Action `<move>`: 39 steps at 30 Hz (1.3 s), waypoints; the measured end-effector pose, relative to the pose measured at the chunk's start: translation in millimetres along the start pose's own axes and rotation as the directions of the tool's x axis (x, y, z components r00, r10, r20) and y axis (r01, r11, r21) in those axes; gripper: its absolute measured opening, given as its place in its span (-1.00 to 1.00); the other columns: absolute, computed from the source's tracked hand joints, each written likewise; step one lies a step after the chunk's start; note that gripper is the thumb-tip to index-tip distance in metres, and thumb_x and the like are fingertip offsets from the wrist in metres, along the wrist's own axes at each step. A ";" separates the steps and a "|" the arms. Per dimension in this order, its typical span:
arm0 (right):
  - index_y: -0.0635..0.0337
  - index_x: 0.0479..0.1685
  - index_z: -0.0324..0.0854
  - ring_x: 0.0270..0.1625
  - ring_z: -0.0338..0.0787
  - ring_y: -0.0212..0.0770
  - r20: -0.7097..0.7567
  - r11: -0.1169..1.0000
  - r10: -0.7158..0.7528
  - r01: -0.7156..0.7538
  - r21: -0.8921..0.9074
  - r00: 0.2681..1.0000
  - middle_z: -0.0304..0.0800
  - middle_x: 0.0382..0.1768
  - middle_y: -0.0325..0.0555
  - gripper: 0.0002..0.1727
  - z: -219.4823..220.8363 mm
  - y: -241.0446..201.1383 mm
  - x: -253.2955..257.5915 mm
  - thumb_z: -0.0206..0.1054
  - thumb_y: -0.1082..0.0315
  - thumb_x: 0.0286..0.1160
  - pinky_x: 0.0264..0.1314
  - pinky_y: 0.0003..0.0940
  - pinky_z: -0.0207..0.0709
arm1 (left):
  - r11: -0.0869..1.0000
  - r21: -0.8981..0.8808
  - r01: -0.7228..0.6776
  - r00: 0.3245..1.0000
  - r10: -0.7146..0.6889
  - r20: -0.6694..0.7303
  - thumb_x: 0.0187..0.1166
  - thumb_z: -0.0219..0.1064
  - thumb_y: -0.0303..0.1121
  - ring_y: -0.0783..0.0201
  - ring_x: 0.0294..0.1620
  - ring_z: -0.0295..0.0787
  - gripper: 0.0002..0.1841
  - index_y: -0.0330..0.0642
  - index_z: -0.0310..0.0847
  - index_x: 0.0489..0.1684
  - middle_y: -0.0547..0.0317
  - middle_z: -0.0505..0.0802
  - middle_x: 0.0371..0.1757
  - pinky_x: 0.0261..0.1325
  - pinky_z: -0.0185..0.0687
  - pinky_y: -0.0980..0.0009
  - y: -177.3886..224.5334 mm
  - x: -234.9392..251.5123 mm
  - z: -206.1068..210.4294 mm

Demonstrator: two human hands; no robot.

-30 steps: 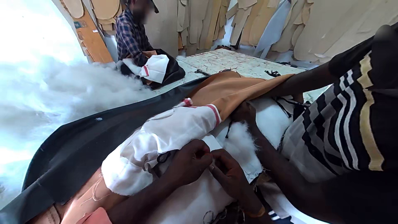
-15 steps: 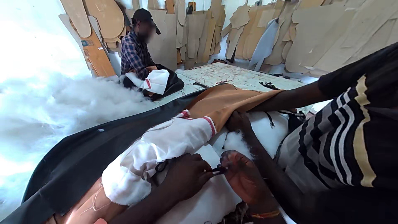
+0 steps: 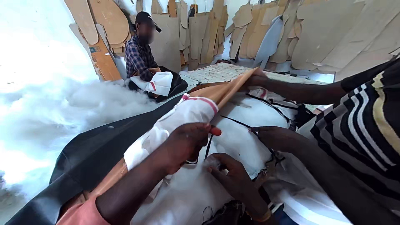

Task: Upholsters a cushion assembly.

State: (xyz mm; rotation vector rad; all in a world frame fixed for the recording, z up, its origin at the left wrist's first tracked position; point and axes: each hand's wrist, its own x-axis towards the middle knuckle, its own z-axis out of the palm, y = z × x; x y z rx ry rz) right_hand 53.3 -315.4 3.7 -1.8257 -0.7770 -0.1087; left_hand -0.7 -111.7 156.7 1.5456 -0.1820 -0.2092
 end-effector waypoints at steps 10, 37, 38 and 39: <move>-0.11 0.16 0.82 0.08 0.74 -0.02 0.064 0.764 -0.227 0.218 -0.606 0.972 0.77 0.12 -0.10 -0.34 13.9 -9.0 -12.2 0.08 -0.40 0.60 -0.08 -0.09 0.70 | 0.771 0.492 -0.404 0.914 0.364 0.181 0.84 0.03 -0.33 0.45 -0.63 0.38 -0.67 -0.17 0.72 -0.24 0.29 0.56 -0.58 -0.59 0.27 0.57 11.3 5.9 5.8; 0.16 -0.12 0.73 0.16 0.76 0.15 0.382 0.756 0.191 0.113 -0.644 0.904 0.78 0.09 0.02 -0.56 51.6 4.1 14.4 0.04 0.03 0.75 -0.06 0.16 0.65 | 0.749 0.432 -0.502 0.856 0.503 0.122 0.84 -0.03 -0.35 0.47 -0.76 0.26 -0.69 -0.17 0.60 -0.28 0.30 0.49 -0.64 -0.73 0.17 0.61 15.9 1.7 8.3; 0.16 -0.12 0.73 0.17 0.76 0.15 0.422 0.774 0.192 0.129 -0.620 0.886 0.78 0.10 0.03 -0.57 47.6 6.4 18.2 0.07 0.03 0.74 -0.04 0.17 0.65 | 0.727 0.463 -0.507 0.850 0.509 0.133 0.83 -0.02 -0.34 0.47 -0.74 0.28 -0.70 -0.16 0.60 -0.27 0.32 0.50 -0.62 -0.71 0.19 0.61 17.7 -1.3 8.6; 0.15 -0.12 0.76 0.14 0.77 0.10 0.441 0.820 0.151 0.137 -0.556 0.885 0.79 0.06 0.01 -0.57 39.3 9.4 21.4 0.09 0.02 0.74 -0.01 0.15 0.65 | 0.710 0.486 -0.510 0.845 0.518 0.131 0.82 -0.02 -0.35 0.49 -0.73 0.29 -0.70 -0.14 0.62 -0.25 0.34 0.53 -0.60 -0.70 0.20 0.62 19.8 -3.8 6.2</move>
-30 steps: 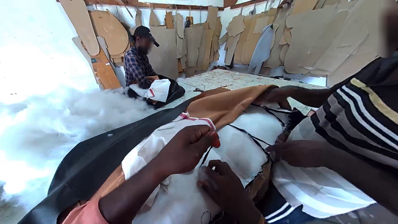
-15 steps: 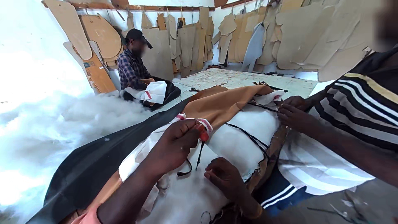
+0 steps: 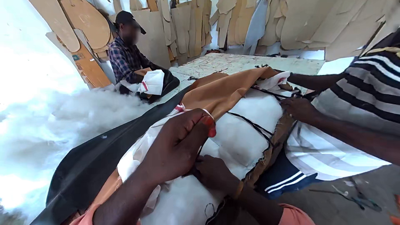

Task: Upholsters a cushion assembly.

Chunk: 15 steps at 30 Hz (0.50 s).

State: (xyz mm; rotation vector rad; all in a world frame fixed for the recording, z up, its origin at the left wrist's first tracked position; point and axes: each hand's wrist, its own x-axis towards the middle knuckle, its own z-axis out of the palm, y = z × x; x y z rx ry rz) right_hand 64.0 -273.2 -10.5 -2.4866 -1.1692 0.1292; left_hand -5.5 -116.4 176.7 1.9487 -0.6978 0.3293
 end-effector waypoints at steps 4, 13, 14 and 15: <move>-0.01 -0.07 0.87 -0.25 0.71 -0.36 -0.342 0.880 -0.013 0.173 0.443 0.940 0.78 -0.25 -0.24 -0.53 -5.5 29.9 -20.3 0.12 -0.08 0.78 -0.15 -0.30 0.63 | 0.998 -0.055 0.021 0.998 -0.024 -0.057 0.85 -0.06 -0.35 0.49 -0.76 0.29 -0.67 -0.16 0.63 -0.25 0.33 0.52 -0.62 -0.74 0.21 0.66 -7.0 -5.1 -13.5; 0.05 0.22 0.73 0.12 0.76 0.09 -0.214 0.999 0.043 -0.045 -0.004 0.976 0.78 0.07 0.00 -0.28 -2.8 -22.9 -33.2 -0.13 -0.33 0.74 -0.02 0.12 0.62 | 0.999 -0.047 -0.010 0.999 0.008 -0.032 0.84 -0.05 -0.25 0.53 -0.73 0.32 -0.68 0.01 0.62 -0.24 0.42 0.51 -0.62 -0.69 0.29 0.65 -13.6 -4.8 -4.4; 0.08 0.14 0.72 0.16 0.74 0.12 -0.102 0.996 0.087 -0.087 0.013 0.991 0.74 0.10 0.03 -0.21 -3.4 -23.2 -25.6 -0.16 -0.40 0.70 0.01 0.18 0.60 | 0.997 -0.069 -0.017 0.999 0.015 -0.034 0.84 -0.03 -0.22 0.55 -0.73 0.30 -0.69 0.06 0.63 -0.25 0.44 0.49 -0.63 -0.68 0.28 0.66 -13.7 -6.4 -0.2; 0.13 0.08 0.72 0.21 0.72 0.16 -0.006 0.992 0.120 -0.119 0.040 0.993 0.73 0.15 0.06 -0.18 -2.0 -23.5 -16.6 -0.14 -0.44 0.67 0.05 0.26 0.58 | 0.997 -0.080 -0.021 1.000 0.020 -0.017 0.84 -0.01 -0.17 0.57 -0.71 0.32 -0.70 0.09 0.64 -0.24 0.46 0.50 -0.62 -0.65 0.29 0.67 -12.0 -9.7 3.3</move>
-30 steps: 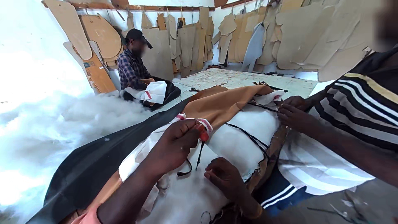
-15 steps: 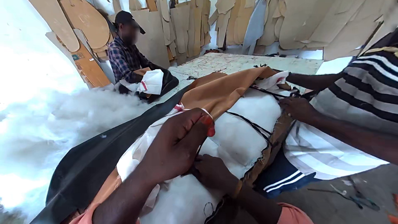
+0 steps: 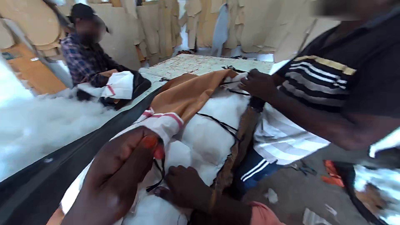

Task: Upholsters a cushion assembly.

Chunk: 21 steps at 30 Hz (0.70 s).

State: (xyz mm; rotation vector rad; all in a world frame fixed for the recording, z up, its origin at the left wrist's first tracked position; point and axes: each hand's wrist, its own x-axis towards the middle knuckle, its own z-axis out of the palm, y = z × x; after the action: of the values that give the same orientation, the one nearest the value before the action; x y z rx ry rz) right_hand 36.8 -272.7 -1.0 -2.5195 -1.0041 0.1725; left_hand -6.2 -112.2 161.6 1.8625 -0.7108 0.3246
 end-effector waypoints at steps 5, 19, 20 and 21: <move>0.13 -0.08 0.78 -0.06 0.77 0.05 -0.123 0.966 -0.147 0.169 0.194 0.981 0.75 -0.11 0.03 -0.32 -5.6 22.0 -0.2 0.04 -0.32 0.69 -0.11 0.11 0.61 | 0.997 0.075 0.021 0.999 -0.023 0.029 0.85 0.03 -0.09 0.62 -0.64 0.44 -0.71 0.16 0.69 -0.14 0.53 0.63 -0.53 -0.60 0.40 0.67 11.0 -9.8 -6.8; 0.33 -0.14 0.74 -0.13 0.82 -0.23 -0.634 0.708 -0.135 0.521 0.476 0.762 0.83 -0.26 -0.01 -0.66 0.2 27.3 -2.7 0.08 0.31 0.78 0.03 -0.25 0.71 | 0.924 0.380 -0.026 0.894 -0.149 0.422 0.68 0.18 0.23 0.26 -0.01 0.77 -0.38 0.12 0.53 0.61 0.11 0.80 0.17 0.00 0.77 0.21 -49.5 -6.0 8.1; 0.33 -0.12 0.76 -0.08 0.83 -0.26 -0.621 0.668 -0.108 0.519 0.533 0.776 0.85 -0.20 -0.03 -0.66 2.2 28.1 -2.1 0.09 0.32 0.78 0.10 -0.27 0.71 | 0.868 0.497 -0.001 0.861 -0.253 0.442 0.60 0.25 0.28 0.12 0.04 0.79 -0.29 0.10 0.47 0.66 0.01 0.77 0.24 0.03 0.79 0.07 -58.4 -9.9 6.6; 0.33 -0.15 0.76 -0.11 0.82 -0.30 -0.617 0.634 -0.078 0.516 0.576 0.783 0.85 -0.22 -0.06 -0.64 3.1 28.7 -0.5 0.09 0.30 0.80 0.08 -0.30 0.71 | 0.815 0.579 0.024 0.834 -0.335 0.438 0.55 0.33 0.26 -0.04 0.09 0.80 -0.24 0.03 0.43 0.69 -0.09 0.78 0.26 0.09 0.77 -0.10 -66.2 -13.5 5.9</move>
State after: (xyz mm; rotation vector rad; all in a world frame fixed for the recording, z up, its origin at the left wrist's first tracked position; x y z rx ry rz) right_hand 53.6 -290.7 -16.1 -1.4815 -0.8730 -0.2175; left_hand 22.9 -96.2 102.5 2.6147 -0.8422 -0.1496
